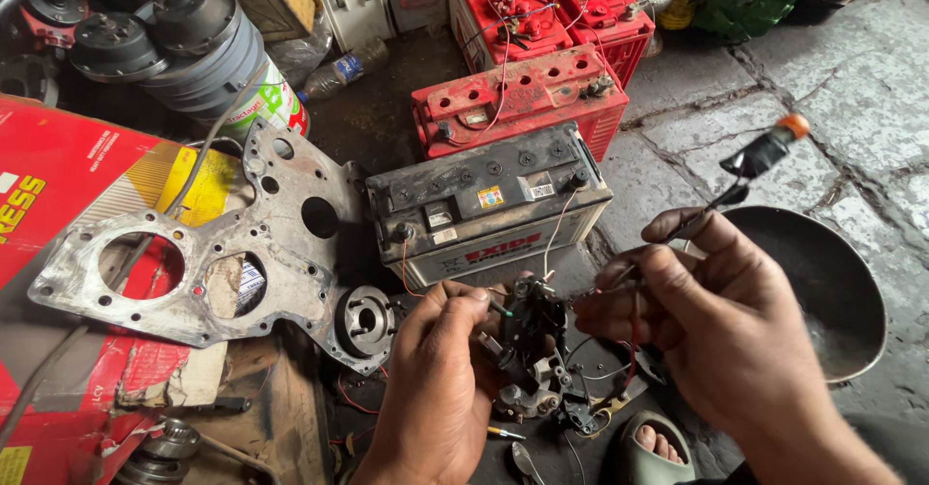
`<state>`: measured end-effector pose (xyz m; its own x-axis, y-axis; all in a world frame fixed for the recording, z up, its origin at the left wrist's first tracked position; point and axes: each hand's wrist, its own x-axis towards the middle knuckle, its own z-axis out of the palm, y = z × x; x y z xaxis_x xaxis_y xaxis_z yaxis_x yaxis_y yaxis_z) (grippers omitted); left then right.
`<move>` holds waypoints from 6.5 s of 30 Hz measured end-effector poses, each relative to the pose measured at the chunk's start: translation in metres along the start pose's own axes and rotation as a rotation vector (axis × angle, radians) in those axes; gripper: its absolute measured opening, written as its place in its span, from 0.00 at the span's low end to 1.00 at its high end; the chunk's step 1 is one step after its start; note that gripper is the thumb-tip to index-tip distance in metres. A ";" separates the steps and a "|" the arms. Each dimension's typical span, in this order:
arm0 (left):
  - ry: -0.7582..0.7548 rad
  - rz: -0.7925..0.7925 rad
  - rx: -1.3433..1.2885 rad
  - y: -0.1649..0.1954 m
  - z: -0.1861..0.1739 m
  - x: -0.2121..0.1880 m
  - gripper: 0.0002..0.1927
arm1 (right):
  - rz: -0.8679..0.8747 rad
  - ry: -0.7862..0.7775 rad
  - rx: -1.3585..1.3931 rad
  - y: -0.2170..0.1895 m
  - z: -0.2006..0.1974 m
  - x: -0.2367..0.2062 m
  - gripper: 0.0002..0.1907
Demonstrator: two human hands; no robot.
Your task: The person sits on the floor and uses a test light connected to a car battery to check an electrical component. They repeatedly touch the test light to different terminals on the component, observing whether the light illuminates to verify electrical continuity.
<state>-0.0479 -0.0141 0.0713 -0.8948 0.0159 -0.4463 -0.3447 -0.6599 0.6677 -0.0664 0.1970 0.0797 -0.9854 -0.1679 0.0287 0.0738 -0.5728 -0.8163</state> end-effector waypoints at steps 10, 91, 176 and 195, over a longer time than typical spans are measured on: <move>-0.031 0.016 -0.109 0.004 0.010 -0.004 0.07 | -0.234 0.349 -0.227 0.027 0.030 -0.013 0.14; -0.071 0.109 0.017 0.006 0.010 -0.010 0.13 | -0.506 0.144 -0.436 0.041 0.044 -0.039 0.13; -0.248 0.302 0.373 -0.009 -0.010 -0.004 0.08 | 0.146 0.206 -0.534 0.021 0.010 -0.019 0.18; -0.180 0.445 0.551 -0.005 -0.002 -0.009 0.09 | 0.308 0.370 -0.523 0.017 0.025 -0.009 0.16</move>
<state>-0.0378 -0.0122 0.0710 -0.9999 -0.0115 0.0102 0.0119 -0.1592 0.9872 -0.0524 0.1687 0.0794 -0.9261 0.0762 -0.3694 0.3649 -0.0671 -0.9286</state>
